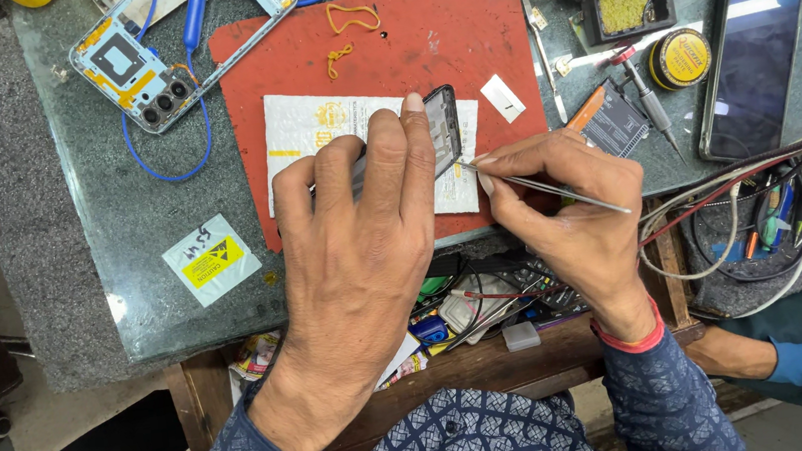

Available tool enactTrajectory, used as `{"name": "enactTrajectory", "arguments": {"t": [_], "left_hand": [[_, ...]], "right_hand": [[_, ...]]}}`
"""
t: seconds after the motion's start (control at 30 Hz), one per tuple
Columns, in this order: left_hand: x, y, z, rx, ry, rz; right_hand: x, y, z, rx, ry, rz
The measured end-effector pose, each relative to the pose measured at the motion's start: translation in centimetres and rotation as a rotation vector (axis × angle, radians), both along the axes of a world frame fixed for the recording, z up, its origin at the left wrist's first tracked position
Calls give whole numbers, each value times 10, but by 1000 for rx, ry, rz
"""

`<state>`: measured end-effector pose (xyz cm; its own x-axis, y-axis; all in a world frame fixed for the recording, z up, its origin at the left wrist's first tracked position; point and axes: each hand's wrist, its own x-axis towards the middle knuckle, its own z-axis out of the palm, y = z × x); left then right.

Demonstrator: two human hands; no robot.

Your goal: The person connects a charging cable to a disassembled smartphone, then removes the screen and uses a metal tool to scrape adhesive from the phone frame. The person handles the phone, screen, and tools throughout the clip.

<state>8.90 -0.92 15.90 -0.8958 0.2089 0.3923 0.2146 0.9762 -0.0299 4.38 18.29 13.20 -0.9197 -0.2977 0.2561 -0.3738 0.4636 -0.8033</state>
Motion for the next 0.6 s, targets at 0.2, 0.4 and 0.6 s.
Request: {"name": "enactTrajectory", "arguments": {"t": [0.2, 0.4, 0.6], "left_hand": [[1, -1, -3, 6, -6, 7], [2, 0, -3, -17, -12, 12], [1, -1, 0, 30, -43, 13]], "right_hand": [[-2, 0, -3, -24, -57, -4], [-1, 1, -4, 0, -27, -33], [-4, -2, -3, 40, 178, 7]]}}
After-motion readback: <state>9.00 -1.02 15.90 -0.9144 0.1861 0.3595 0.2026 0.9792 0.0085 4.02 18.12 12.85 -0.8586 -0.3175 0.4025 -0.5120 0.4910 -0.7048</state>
